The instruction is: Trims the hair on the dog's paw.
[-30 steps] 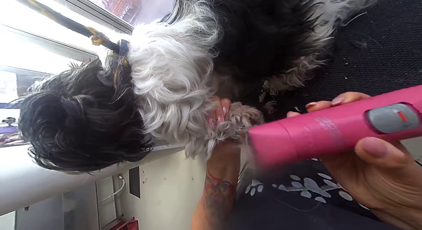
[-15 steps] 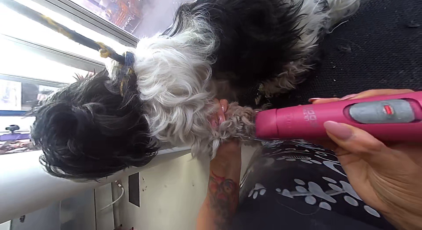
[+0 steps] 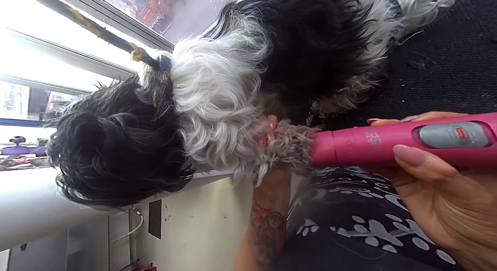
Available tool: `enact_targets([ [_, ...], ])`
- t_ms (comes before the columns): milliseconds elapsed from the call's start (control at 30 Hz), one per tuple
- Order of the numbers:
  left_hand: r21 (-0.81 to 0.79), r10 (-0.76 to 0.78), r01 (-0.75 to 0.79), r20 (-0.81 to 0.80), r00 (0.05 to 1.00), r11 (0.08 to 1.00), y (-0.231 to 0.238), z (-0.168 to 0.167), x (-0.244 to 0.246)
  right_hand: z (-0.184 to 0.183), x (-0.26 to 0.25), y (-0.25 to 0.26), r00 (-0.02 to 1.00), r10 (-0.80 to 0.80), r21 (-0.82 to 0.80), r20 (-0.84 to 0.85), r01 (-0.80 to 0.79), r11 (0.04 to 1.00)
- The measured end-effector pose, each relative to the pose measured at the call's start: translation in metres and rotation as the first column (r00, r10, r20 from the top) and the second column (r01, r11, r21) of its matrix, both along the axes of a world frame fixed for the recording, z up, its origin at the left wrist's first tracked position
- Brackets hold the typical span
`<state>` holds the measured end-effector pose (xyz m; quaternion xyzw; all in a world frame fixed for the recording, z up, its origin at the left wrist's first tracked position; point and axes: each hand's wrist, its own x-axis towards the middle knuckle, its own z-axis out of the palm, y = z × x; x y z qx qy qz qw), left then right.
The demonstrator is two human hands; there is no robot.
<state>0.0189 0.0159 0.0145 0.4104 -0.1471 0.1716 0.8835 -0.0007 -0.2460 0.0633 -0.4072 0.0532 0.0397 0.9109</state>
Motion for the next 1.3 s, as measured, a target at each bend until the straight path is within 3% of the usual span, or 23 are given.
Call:
enact_targets([
  [233, 0.044, 0.123, -0.122, -0.023, 0.992, 0.992, -0.001, -0.005, -0.006, 0.004, 0.010, 0.015, 0.997, 0.077, 0.182, -0.011, -0.074, 0.981],
  [467, -0.107, -0.015, 0.011, -0.036, 0.999, 0.994, 0.007, -0.004, 0.000, -0.002, 0.010, 0.008, 0.999, 0.035, -0.002, 0.023, -0.035, 0.999],
  [667, 0.010, 0.146, -0.146, -0.078, 0.986, 0.989, -0.003, -0.010, -0.020, 0.003, 0.018, 0.019, 0.997, 0.081, 0.161, -0.002, -0.080, 0.984],
  [800, -0.049, 0.015, -0.017, -0.053, 0.998, 0.999, 0.005, -0.008, -0.003, -0.002, 0.015, 0.015, 0.998, 0.060, 0.061, -0.010, -0.059, 0.996],
  [967, -0.090, 0.054, -0.063, -0.100, 0.994, 0.994, 0.002, -0.011, -0.008, 0.002, 0.020, 0.029, 0.994, 0.110, 0.184, -0.013, -0.106, 0.977],
  [1133, -0.196, -0.065, 0.041, -0.119, 0.991, 0.980, 0.006, -0.010, -0.008, -0.004, 0.019, 0.023, 0.994, 0.098, 0.136, -0.054, -0.090, 0.987],
  [1200, -0.129, -0.016, -0.002, -0.136, 0.991, 0.992, 0.005, -0.011, -0.017, -0.001, 0.020, 0.028, 0.990, 0.114, 0.190, -0.083, -0.096, 0.977],
  [1300, -0.082, 0.054, -0.068, -0.161, 0.986, 0.994, -0.001, -0.011, -0.036, 0.007, 0.031, 0.032, 0.975, 0.211, 0.396, -0.070, -0.167, 0.903],
])
